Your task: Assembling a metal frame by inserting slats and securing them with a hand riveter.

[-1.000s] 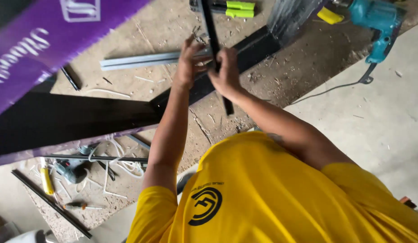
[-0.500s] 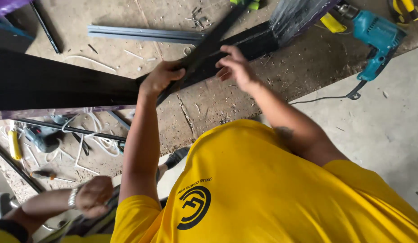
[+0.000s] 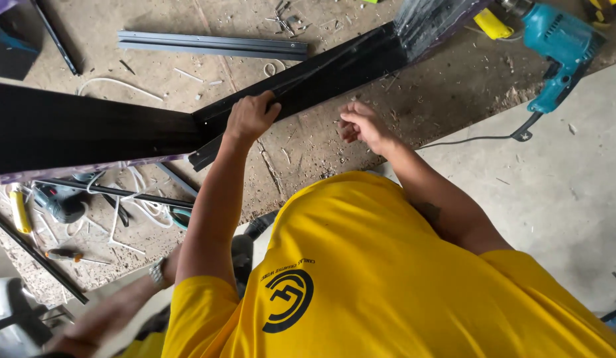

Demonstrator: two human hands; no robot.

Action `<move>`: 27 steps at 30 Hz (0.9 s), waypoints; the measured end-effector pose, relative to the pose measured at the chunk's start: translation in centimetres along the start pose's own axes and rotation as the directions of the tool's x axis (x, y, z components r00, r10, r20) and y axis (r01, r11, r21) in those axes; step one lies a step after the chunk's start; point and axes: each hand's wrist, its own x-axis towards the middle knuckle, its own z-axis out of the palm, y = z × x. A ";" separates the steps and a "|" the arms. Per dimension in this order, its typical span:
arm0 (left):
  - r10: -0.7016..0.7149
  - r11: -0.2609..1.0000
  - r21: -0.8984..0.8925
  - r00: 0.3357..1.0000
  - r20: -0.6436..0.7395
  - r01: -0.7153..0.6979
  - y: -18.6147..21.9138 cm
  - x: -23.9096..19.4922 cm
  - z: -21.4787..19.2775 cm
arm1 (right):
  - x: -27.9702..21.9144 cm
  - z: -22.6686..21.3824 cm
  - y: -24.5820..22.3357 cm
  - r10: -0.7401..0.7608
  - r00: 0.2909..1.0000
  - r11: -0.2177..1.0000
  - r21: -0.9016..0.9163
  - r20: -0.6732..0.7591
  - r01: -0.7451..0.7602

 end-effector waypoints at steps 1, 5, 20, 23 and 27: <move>-0.006 1.000 0.012 1.000 0.000 0.006 -0.6 0.6 0.5 | -0.4 0.0 0.0 0.017 1.000 0.999 0.030 -0.009 -0.017; -0.013 1.000 -0.014 1.000 -0.006 0.013 -2.3 1.8 1.1 | -1.6 -0.1 0.1 0.060 0.997 0.993 0.104 -0.041 -0.055; 0.172 0.970 0.167 0.984 0.055 -0.179 3.4 -0.4 -1.5 | -2.6 0.3 -1.1 0.097 0.987 0.993 0.085 -0.127 -0.086; 0.207 0.960 0.194 0.978 -0.002 -0.203 2.5 -0.8 0.7 | -2.6 0.0 -0.6 0.115 0.983 0.993 0.049 -0.145 -0.109; 0.251 0.954 0.190 0.964 -0.085 -0.232 2.0 0.1 1.9 | -1.9 -0.2 1.4 0.144 0.981 0.990 0.007 -0.129 -0.144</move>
